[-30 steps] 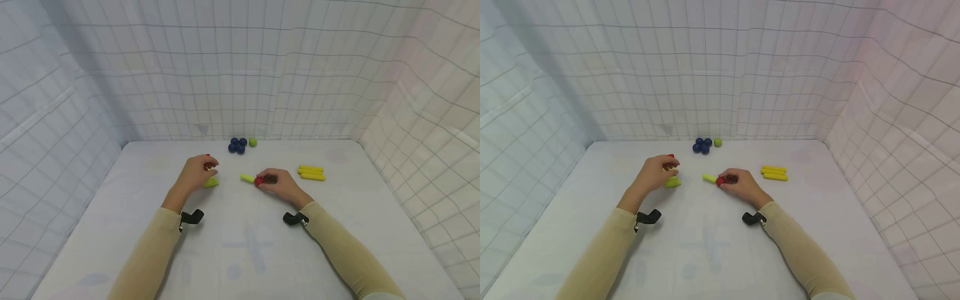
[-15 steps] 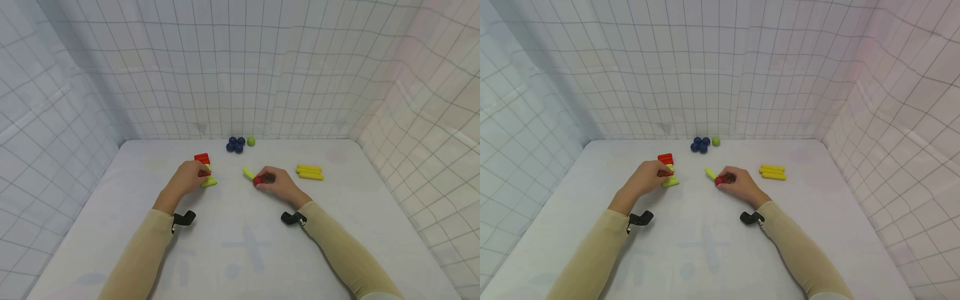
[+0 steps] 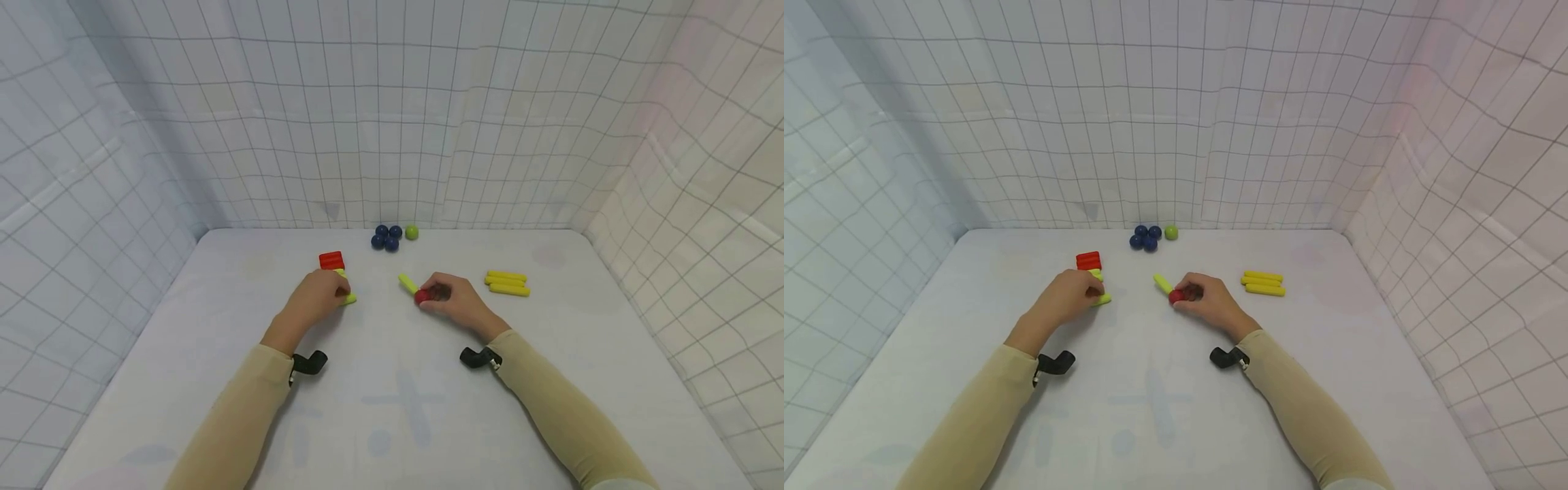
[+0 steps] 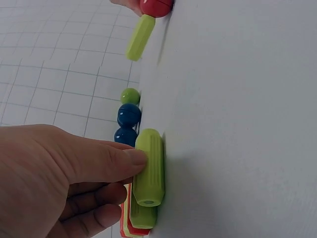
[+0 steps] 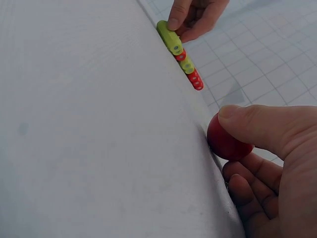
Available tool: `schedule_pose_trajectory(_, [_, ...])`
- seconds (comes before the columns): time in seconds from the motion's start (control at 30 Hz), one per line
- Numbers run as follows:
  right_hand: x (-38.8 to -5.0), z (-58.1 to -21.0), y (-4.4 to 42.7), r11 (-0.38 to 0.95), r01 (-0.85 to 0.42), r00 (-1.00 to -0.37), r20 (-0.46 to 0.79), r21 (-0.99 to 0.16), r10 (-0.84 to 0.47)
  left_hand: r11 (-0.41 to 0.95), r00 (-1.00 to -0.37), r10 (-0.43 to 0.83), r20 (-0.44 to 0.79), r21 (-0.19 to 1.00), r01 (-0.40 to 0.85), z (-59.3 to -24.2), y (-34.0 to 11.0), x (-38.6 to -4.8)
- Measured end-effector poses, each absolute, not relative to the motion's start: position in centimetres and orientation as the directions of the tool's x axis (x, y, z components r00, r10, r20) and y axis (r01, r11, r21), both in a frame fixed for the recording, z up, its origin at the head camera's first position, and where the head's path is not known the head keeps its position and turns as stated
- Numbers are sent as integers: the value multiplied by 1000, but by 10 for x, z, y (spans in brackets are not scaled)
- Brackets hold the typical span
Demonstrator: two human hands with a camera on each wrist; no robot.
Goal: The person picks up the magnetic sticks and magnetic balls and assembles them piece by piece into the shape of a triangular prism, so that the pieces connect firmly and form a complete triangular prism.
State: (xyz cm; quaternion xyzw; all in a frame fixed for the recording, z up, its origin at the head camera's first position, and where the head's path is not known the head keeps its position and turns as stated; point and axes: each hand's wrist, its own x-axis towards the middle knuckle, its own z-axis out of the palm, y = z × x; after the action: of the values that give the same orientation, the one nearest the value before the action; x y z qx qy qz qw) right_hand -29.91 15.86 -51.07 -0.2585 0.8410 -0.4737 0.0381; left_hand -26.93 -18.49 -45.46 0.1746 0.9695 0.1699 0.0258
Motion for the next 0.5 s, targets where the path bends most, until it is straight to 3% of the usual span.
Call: schedule_pose_trajectory(0.5, [-298, -511, 158, 423, -392, -868, 176, -817, -464, 900, -945, 321, -60, 329, 285, -453, -177, -265])
